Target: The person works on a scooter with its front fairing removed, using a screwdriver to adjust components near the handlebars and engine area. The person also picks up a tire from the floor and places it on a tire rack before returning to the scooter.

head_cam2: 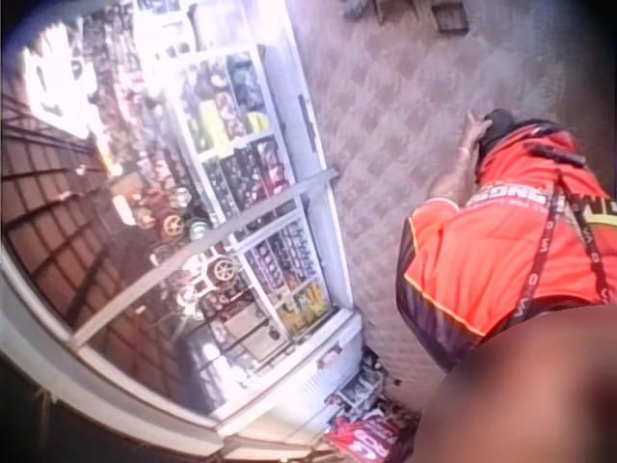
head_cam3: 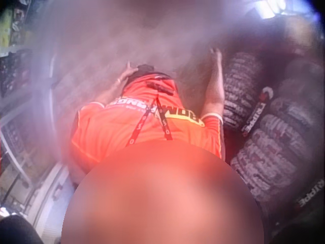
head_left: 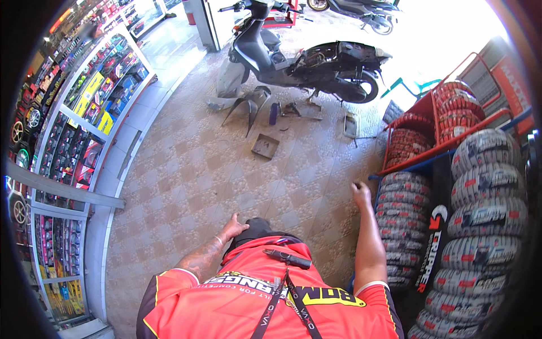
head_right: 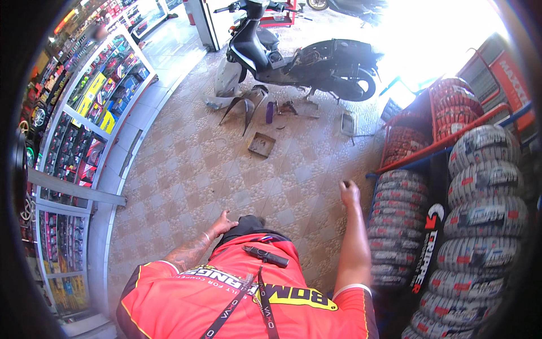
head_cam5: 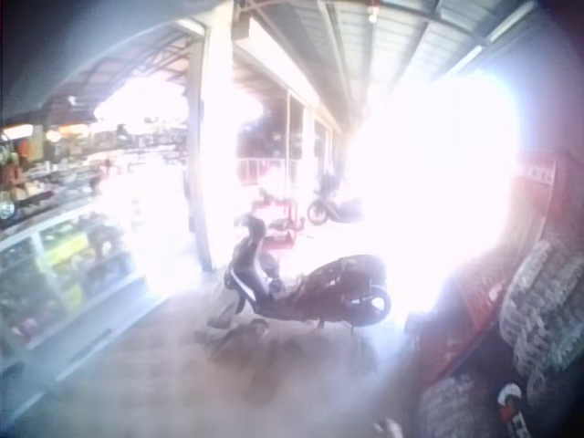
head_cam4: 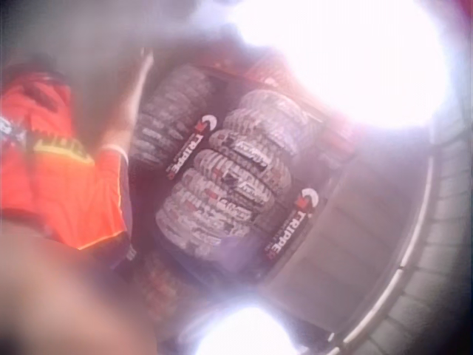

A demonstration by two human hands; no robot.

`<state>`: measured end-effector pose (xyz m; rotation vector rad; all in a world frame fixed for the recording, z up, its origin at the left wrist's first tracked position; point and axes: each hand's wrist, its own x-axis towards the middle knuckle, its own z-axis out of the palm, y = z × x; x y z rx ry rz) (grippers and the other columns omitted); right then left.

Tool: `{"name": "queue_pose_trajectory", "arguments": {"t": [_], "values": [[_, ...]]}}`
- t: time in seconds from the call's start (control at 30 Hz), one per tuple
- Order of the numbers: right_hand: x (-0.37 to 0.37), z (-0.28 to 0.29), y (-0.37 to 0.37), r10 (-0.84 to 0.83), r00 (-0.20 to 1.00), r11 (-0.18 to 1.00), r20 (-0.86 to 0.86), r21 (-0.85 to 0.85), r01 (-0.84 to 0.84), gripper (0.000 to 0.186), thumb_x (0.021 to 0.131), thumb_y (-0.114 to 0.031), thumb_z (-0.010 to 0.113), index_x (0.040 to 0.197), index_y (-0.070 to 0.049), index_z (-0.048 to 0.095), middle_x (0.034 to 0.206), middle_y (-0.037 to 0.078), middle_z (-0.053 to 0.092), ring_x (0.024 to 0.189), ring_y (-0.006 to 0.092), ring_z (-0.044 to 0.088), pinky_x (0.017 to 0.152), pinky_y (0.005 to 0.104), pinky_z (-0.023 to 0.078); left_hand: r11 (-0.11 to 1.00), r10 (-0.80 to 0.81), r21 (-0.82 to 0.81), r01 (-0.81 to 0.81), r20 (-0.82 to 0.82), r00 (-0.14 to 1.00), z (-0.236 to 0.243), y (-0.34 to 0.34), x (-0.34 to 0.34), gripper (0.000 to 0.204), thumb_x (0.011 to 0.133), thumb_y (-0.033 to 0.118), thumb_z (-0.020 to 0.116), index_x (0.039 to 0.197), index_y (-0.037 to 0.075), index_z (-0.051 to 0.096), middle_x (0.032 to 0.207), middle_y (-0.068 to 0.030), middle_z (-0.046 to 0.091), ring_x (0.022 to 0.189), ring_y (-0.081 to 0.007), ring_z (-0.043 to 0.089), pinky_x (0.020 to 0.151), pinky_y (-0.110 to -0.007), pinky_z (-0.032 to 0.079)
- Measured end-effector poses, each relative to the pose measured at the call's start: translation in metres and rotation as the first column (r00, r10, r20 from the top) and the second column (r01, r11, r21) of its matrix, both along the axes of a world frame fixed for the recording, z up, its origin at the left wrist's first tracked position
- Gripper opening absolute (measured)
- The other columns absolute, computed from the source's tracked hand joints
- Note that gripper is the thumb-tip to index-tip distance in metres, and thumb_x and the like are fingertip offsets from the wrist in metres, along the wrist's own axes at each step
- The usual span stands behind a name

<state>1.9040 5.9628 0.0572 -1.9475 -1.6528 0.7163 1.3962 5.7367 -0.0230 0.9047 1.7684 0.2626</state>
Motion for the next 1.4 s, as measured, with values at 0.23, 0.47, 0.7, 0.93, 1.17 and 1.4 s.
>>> {"name": "queue_pose_trajectory", "arguments": {"t": [0.23,0.47,0.7,0.93,1.17,1.4], "values": [[-0.022,0.013,0.151,0.262,0.962,0.929,-0.082,0.292,-0.228,0.024,0.086,-0.016,0.066,0.105,-0.001,0.067,0.088,0.016,0.068,0.080,0.0231,0.066,0.073,0.0349,0.051,1.000,-0.017,0.008,0.017,0.001,1.000,-0.038,0.191,0.026,0.093,0.078,0.031,0.077,0.147,0.003,0.021,0.110,-0.0198,0.061,0.101,-0.0258,0.061,0.087,-0.037,0.049],[0.088,-0.141,0.012,0.571,0.814,0.410,0.108,-0.896,-0.169,0.046,0.087,-0.043,0.061,0.107,-0.003,0.069,0.111,0.020,0.065,0.107,0.0343,0.062,0.091,0.0421,0.049,0.992,0.073,-0.107,-0.065,0.069,0.995,-0.019,0.346,0.024,0.097,0.076,0.030,0.079,0.147,0.003,0.018,0.127,-0.0267,0.053,0.113,-0.0312,0.057,0.095,-0.038,0.048],[0.148,-0.184,0.095,0.323,0.944,0.263,-0.073,-0.951,-0.164,0.052,0.090,-0.049,0.052,0.108,-0.004,0.069,0.111,0.016,0.067,0.104,0.0347,0.063,0.088,0.0413,0.050,0.904,0.318,-0.348,-0.247,0.163,0.934,-0.015,0.429,0.024,0.100,0.079,0.025,0.078,0.149,0.004,0.010,0.098,-0.0138,0.060,0.075,-0.0191,0.060,0.067,-0.033,0.052],[0.113,-0.193,0.486,0.344,0.929,0.736,0.139,-0.654,-0.175,0.040,0.084,-0.039,0.067,0.105,-0.006,0.070,0.101,0.017,0.070,0.095,0.0309,0.068,0.083,0.0403,0.053,0.856,0.501,-0.212,-0.472,0.108,0.859,-0.049,0.541,0.049,0.099,0.078,0.028,0.076,0.149,0.004,0.011,0.124,-0.0199,0.055,0.094,-0.0262,0.063,0.080,-0.039,0.052],[-0.032,-0.061,0.879,0.533,0.838,0.838,0.117,-0.206,-0.504,0.045,0.079,-0.036,0.069,0.107,-0.001,0.065,0.101,0.021,0.068,0.098,0.0357,0.065,0.083,0.0423,0.051,0.909,0.413,-0.053,-0.412,0.003,0.911,0.003,0.688,0.077,0.097,0.077,0.029,0.076,0.148,0.001,0.015,0.092,-0.0110,0.067,0.086,-0.0208,0.065,0.080,-0.034,0.052],[-0.167,0.067,1.028,0.683,0.727,0.727,0.072,-0.154,-0.669,0.039,0.083,-0.029,0.068,0.111,-0.002,0.065,0.100,0.016,0.069,0.092,0.0284,0.067,0.083,0.0377,0.051,0.866,0.501,-0.061,-0.497,0.102,0.860,-0.021,0.760,0.065,0.098,0.077,0.026,0.076,0.148,0.001,0.014,0.088,-0.0109,0.066,0.081,-0.0201,0.065,0.077,-0.034,0.052]]}}
